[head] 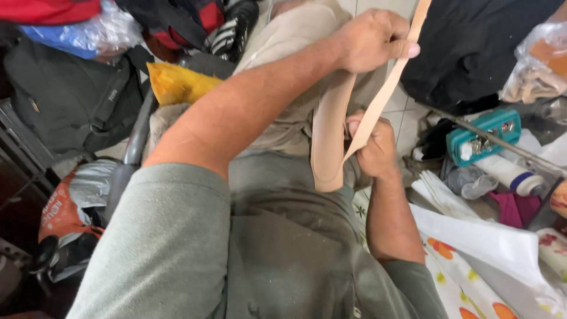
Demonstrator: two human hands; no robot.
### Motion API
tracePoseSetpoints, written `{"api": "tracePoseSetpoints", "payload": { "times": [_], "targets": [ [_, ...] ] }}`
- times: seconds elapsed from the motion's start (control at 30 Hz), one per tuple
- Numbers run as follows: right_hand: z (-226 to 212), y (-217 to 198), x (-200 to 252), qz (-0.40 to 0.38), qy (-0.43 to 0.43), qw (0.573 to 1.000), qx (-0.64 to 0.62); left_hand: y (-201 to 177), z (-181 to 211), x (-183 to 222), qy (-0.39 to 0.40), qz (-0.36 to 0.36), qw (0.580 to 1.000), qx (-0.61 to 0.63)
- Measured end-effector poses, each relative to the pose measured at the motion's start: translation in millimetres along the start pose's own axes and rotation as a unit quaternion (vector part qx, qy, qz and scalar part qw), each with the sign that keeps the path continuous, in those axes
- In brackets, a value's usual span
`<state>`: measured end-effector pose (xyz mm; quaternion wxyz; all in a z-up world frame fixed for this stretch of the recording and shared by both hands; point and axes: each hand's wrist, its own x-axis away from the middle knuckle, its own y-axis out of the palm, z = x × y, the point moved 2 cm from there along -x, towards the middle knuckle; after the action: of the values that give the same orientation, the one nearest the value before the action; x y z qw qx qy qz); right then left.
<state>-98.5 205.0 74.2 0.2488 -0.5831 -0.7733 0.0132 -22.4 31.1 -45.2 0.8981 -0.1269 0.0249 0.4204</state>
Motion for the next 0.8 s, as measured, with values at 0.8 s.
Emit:
{"api": "tracePoseSetpoints", "payload": {
  "times": [0.8],
  "targets": [
    [-7,-22,78,0.039,-0.096,0.991,0.088,53,56,48,0.122,-0.052,0.925,-0.356]
  ]
}}
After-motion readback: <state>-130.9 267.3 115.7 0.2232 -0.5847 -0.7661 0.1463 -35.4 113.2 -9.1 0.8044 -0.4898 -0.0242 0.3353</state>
